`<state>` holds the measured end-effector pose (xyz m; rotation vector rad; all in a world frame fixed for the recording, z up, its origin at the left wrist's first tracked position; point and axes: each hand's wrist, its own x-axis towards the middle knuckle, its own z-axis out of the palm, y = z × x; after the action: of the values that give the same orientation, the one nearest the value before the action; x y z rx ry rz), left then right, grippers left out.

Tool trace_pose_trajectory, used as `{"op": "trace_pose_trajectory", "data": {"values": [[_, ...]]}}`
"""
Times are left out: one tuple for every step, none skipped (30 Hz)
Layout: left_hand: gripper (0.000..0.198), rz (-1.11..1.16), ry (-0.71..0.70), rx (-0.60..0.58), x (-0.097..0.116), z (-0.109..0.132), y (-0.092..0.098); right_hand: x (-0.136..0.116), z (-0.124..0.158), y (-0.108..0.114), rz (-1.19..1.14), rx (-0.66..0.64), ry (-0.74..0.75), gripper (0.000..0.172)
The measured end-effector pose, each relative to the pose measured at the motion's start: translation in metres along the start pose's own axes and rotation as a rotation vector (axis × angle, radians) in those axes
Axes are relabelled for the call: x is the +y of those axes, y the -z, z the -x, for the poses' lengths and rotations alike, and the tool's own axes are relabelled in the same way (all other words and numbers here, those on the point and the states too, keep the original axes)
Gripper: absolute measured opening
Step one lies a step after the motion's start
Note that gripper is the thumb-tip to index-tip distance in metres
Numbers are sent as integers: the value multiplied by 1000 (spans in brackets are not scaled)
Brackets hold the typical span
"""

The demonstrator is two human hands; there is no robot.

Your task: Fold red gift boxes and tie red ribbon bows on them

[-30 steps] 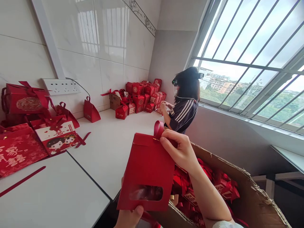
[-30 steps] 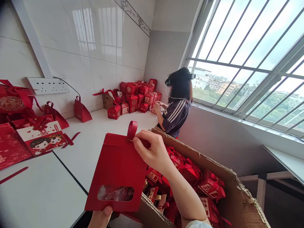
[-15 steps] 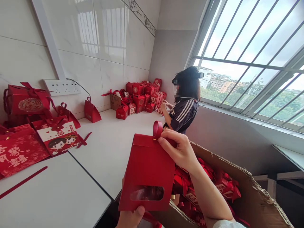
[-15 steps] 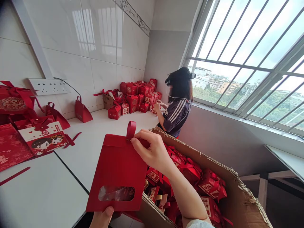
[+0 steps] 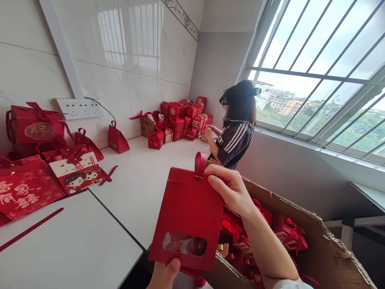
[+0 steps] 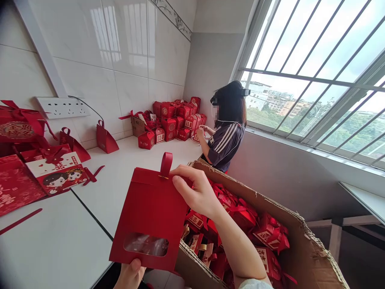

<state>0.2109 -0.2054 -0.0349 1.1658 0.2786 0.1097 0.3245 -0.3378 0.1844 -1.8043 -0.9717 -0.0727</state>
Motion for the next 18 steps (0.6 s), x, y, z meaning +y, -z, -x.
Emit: {"op": "trace_pose_trajectory", "data": {"values": [[89,-15,-4,4,1,0,-1,0,0,0,4,6,1,23],[90,-30,-8,1,2,1,-2,0,-1,0,9,13,4,22],[91,-47,-14,-3,3,2,-3,0,-1,0,12,18,7,20],[91,-69,-19,-10,5,2,-5,0,-1,0,13,21,7,18],[92,-95,-26,-13,8,3,-7,0,-1,0,14,21,9,16],[93,-127,-33,-14,11,3,-9,0,-1,0,15,22,13,15],[95,-164,-42,-13,14,3,-11,1,-1,1,19,25,17,14],[97,-202,-54,-11,18,3,-14,2,-1,1,27,30,21,15],[99,-234,-72,-6,22,3,-16,2,-1,2,38,38,24,16],[101,-263,-92,-1,26,3,-18,3,0,2,49,47,26,18],[102,-287,-113,6,28,2,-20,4,0,3,60,54,26,19],[103,-306,-129,16,30,2,-22,5,0,3,69,60,28,19],[103,-322,-140,25,31,1,-23,5,0,3,75,63,30,19],[104,-333,-147,34,31,1,-24,6,0,4,78,66,33,19],[105,-340,-150,38,31,1,-24,7,0,4,79,67,34,19],[106,-340,-152,37,29,0,-24,8,1,4,78,69,35,19],[105,-335,-155,32,28,1,-23,9,1,4,76,70,35,19],[104,-332,-162,28,26,1,-23,10,1,4,73,70,33,20]]}}
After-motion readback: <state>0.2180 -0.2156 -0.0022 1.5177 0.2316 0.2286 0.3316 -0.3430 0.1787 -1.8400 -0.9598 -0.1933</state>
